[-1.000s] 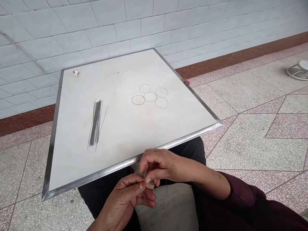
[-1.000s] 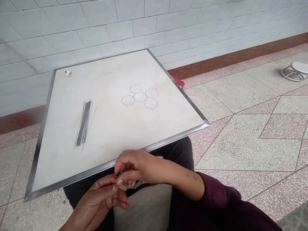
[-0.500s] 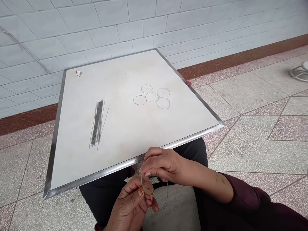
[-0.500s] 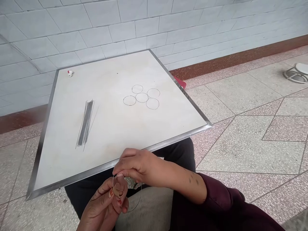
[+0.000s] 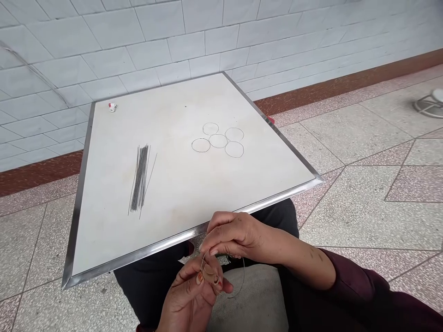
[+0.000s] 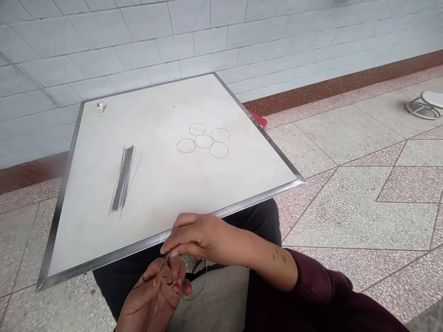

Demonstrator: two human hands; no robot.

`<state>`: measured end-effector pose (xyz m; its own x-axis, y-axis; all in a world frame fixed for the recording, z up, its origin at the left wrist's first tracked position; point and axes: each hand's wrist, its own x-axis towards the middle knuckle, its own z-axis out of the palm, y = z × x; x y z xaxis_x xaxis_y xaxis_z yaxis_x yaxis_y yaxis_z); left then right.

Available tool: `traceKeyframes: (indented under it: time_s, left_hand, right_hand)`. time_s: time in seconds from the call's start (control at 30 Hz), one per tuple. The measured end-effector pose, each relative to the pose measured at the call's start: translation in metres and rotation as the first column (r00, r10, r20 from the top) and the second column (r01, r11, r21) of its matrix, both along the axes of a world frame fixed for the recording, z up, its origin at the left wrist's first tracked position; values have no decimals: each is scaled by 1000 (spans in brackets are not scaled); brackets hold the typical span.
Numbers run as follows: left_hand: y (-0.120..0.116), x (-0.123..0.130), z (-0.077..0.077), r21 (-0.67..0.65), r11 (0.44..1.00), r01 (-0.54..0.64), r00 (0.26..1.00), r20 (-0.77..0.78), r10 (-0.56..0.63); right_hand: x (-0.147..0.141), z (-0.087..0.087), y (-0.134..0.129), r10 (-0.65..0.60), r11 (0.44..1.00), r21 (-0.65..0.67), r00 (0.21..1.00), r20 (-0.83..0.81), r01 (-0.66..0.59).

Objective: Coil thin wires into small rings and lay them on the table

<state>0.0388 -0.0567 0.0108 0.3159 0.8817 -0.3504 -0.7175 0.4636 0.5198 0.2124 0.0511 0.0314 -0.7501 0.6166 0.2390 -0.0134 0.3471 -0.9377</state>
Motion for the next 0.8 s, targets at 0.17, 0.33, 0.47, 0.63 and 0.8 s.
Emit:
traceKeyframes:
  time_s: [0.17, 0.33, 0.47, 0.63, 0.8]
  left_hand:
    - [-1, 1, -3, -7, 998, -61, 997, -38, 61]
    - [1, 4, -1, -44, 995, -93, 992, -90, 88]
    - [2, 6, 2, -36, 996, -80, 991, -108, 76]
    - [3, 7, -1, -39, 981, -189, 978, -98, 185]
    - [4, 6, -3, -49, 976, -211, 974, -96, 206]
  right_hand:
    - [0, -2, 0, -35, 996, -77, 999, 27, 36]
    - [1, 2, -2, -22, 967, -252, 997, 68, 39]
    - [-1, 2, -1, -58, 966, -250, 998, 40, 66]
    - [-3, 1, -2, -88, 925, -366, 994, 65, 106]
    - [-4, -2, -3, -49, 906, -418, 998, 45, 63]
